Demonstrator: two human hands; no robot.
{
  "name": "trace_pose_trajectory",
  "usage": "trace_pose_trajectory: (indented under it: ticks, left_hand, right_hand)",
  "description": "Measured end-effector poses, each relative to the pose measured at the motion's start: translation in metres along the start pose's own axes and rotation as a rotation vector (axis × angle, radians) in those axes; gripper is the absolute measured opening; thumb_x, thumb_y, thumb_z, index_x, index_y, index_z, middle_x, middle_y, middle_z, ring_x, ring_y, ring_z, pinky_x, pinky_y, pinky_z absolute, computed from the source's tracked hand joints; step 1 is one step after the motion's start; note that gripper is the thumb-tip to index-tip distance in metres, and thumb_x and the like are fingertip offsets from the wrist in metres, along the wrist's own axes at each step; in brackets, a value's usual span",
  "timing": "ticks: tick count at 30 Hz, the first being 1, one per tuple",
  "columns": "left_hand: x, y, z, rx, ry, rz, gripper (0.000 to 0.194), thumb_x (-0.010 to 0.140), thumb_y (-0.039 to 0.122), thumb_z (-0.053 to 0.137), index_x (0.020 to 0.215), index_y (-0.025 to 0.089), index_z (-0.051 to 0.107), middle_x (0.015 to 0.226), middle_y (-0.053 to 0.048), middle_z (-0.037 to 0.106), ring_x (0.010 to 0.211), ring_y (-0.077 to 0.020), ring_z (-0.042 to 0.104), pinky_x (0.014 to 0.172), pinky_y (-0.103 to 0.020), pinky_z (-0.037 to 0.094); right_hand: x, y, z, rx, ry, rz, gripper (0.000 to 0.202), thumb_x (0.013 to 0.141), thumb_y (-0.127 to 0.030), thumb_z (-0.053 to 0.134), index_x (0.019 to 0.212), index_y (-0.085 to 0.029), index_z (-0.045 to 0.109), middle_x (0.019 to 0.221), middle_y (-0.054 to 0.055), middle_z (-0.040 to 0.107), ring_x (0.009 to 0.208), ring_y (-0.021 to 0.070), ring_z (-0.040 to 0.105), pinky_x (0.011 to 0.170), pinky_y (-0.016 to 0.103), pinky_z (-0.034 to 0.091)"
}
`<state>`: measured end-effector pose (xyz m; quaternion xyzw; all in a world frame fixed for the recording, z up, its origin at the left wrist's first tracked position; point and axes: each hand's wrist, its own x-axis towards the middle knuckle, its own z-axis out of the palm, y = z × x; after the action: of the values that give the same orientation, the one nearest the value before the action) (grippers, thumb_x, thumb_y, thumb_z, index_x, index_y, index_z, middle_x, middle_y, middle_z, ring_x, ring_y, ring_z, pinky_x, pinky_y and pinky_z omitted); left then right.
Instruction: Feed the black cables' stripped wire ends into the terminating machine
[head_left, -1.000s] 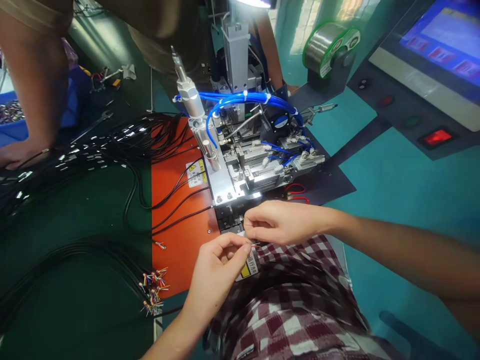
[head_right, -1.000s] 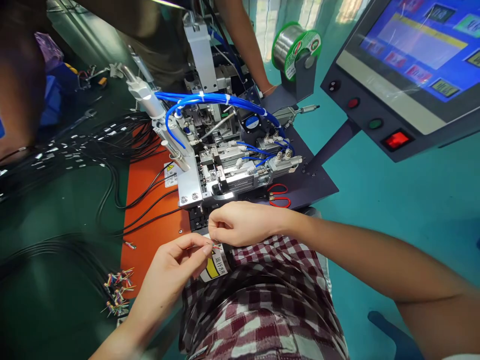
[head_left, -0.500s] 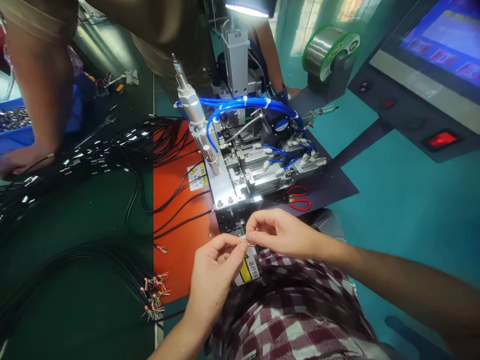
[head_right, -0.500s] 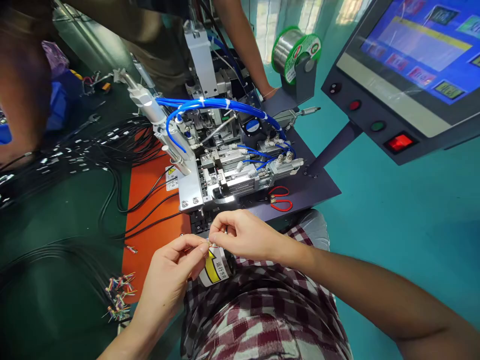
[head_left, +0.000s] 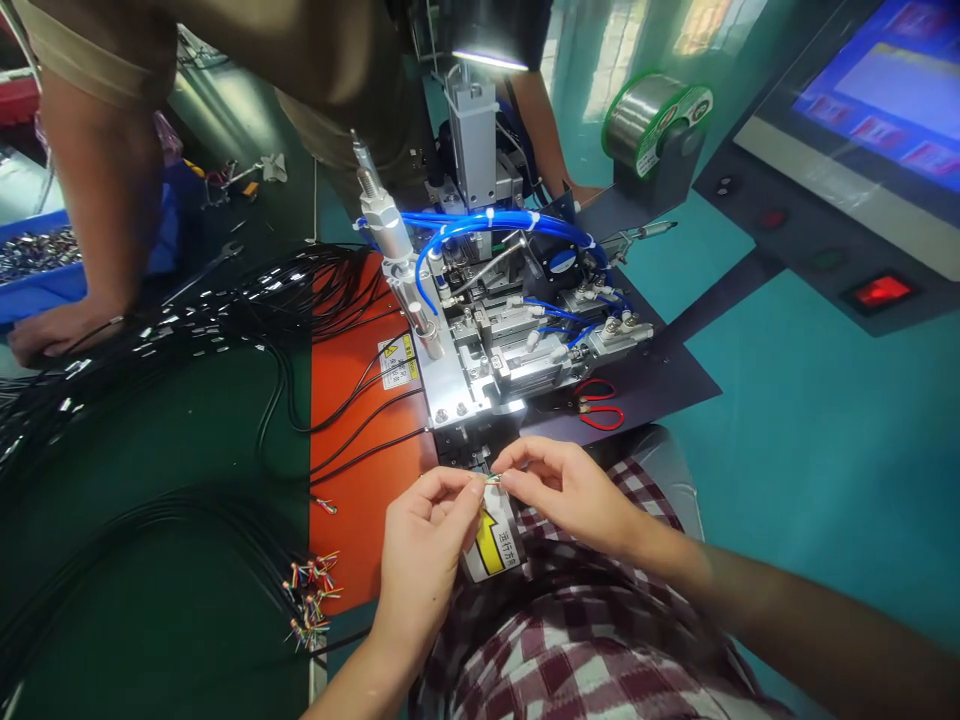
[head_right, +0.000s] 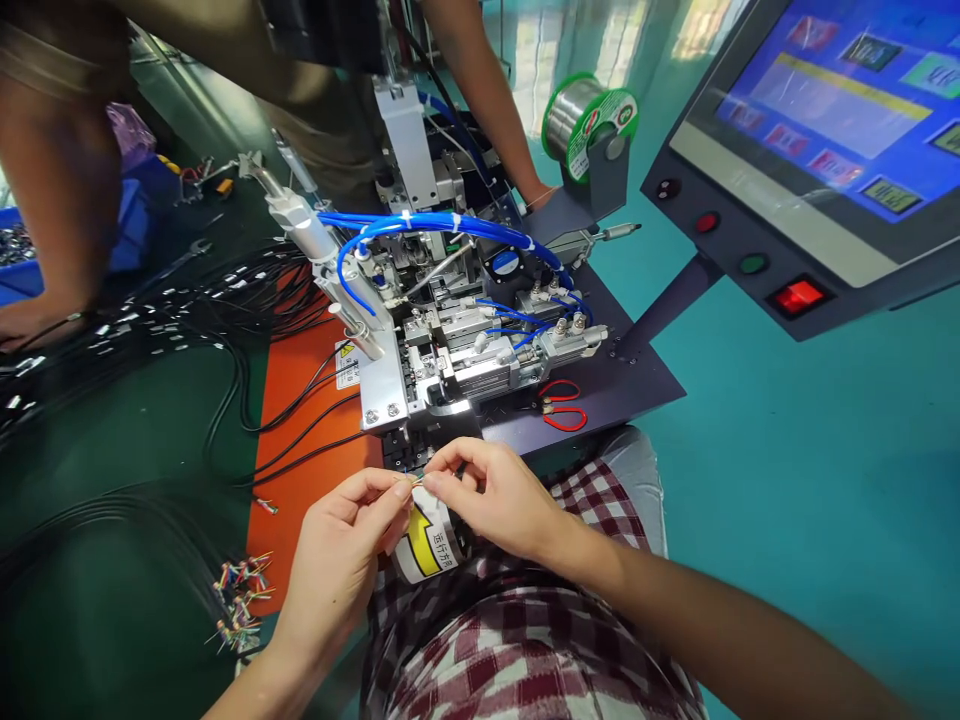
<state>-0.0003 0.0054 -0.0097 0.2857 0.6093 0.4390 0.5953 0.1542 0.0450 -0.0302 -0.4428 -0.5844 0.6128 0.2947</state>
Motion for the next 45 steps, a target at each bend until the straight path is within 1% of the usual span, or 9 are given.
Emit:
trace_pose_trajectory:
  ticks: [5, 10, 17, 23, 27, 31, 36, 41, 45]
  left_hand:
    - [0.001, -0.003, -0.001, 0.063, -0.045, 0.022, 0.023, 0.076, 0.035, 0.07, 0.074, 0.013, 0.063, 0.049, 0.007, 0.043, 0.045, -0.0034, 0.032, 0.043, -0.015, 0.024]
    - [0.0, 0.007, -0.002, 0.135, -0.155, -0.039, 0.026, 0.076, 0.037, 0.068, 0.07, 0.014, 0.058, 0.055, 0.004, 0.05, 0.042, -0.0031, 0.031, 0.04, -0.017, 0.021]
    - [-0.002, 0.012, -0.001, 0.269, -0.207, -0.023, 0.028, 0.071, 0.038, 0.07, 0.07, 0.011, 0.061, 0.055, 0.005, 0.043, 0.049, -0.0046, 0.031, 0.044, -0.017, 0.022]
    - [0.0, 0.002, -0.001, 0.156, -0.202, -0.054, 0.022, 0.075, 0.033, 0.066, 0.07, 0.013, 0.058, 0.051, 0.008, 0.036, 0.046, -0.0041, 0.025, 0.043, -0.017, 0.018]
    - [-0.003, -0.004, 0.001, 0.248, -0.098, 0.223, 0.016, 0.079, 0.027, 0.064, 0.068, 0.016, 0.059, 0.059, 0.004, 0.05, 0.053, -0.0079, 0.043, 0.049, -0.019, 0.034]
    - [-0.004, -0.009, 0.002, 0.384, -0.069, 0.505, 0.007, 0.081, 0.021, 0.062, 0.08, 0.018, 0.068, 0.077, -0.002, 0.063, 0.072, -0.0137, 0.057, 0.066, -0.023, 0.045]
    - [0.002, -0.006, 0.002, 0.124, -0.114, 0.195, 0.011, 0.077, 0.026, 0.068, 0.077, 0.015, 0.065, 0.066, 0.001, 0.06, 0.053, -0.0061, 0.049, 0.05, -0.016, 0.038]
    - [0.011, 0.007, -0.002, -0.163, -0.26, -0.244, 0.021, 0.074, 0.027, 0.068, 0.066, 0.013, 0.056, 0.052, 0.006, 0.05, 0.035, 0.0019, 0.022, 0.039, -0.015, 0.017]
    - [0.011, 0.015, -0.002, 0.075, -0.221, -0.119, 0.019, 0.075, 0.03, 0.068, 0.076, 0.014, 0.059, 0.051, 0.007, 0.047, 0.037, -0.0007, 0.027, 0.038, -0.015, 0.019]
  right_hand:
    - [-0.005, -0.002, 0.004, -0.356, 0.152, -0.294, 0.013, 0.089, -0.023, 0.056, 0.081, -0.016, 0.063, 0.077, 0.002, 0.064, 0.064, 0.012, 0.052, 0.06, 0.025, 0.038]
    - [-0.008, -0.01, -0.003, -0.749, 0.138, -0.62, 0.018, 0.091, -0.016, 0.048, 0.08, -0.014, 0.062, 0.075, 0.005, 0.064, 0.066, 0.0149, 0.054, 0.061, 0.029, 0.032]
    - [-0.006, -0.012, -0.008, -0.171, -0.09, -0.078, 0.012, 0.086, -0.019, 0.054, 0.075, -0.017, 0.058, 0.07, 0.0, 0.06, 0.062, 0.0123, 0.052, 0.056, 0.023, 0.038]
    - [-0.015, -0.011, -0.002, -0.288, 0.066, -0.217, 0.012, 0.085, -0.017, 0.053, 0.073, -0.017, 0.055, 0.073, 0.0, 0.056, 0.068, 0.0132, 0.049, 0.062, 0.026, 0.036]
    - [-0.012, -0.002, 0.005, 0.05, 0.036, -0.023, 0.015, 0.086, -0.024, 0.053, 0.072, -0.017, 0.053, 0.067, -0.002, 0.051, 0.063, 0.0119, 0.046, 0.056, 0.023, 0.036]
    - [-0.007, 0.002, 0.006, 0.145, 0.052, -0.013, 0.017, 0.084, -0.029, 0.057, 0.073, -0.016, 0.053, 0.068, -0.002, 0.049, 0.064, 0.0114, 0.043, 0.059, 0.024, 0.036]
    - [-0.006, 0.001, 0.004, 0.353, -0.105, 0.129, 0.027, 0.081, -0.038, 0.059, 0.068, -0.017, 0.05, 0.059, -0.005, 0.042, 0.054, 0.0097, 0.036, 0.051, 0.023, 0.029]
    - [-0.011, 0.0, 0.009, -0.078, 0.15, -0.158, 0.014, 0.084, -0.025, 0.054, 0.073, -0.017, 0.055, 0.074, 0.001, 0.053, 0.069, 0.014, 0.046, 0.065, 0.028, 0.036]
    - [0.001, -0.003, 0.002, 0.098, 0.014, 0.009, 0.017, 0.083, -0.027, 0.054, 0.07, -0.017, 0.053, 0.064, -0.002, 0.049, 0.059, 0.0112, 0.043, 0.056, 0.025, 0.035]
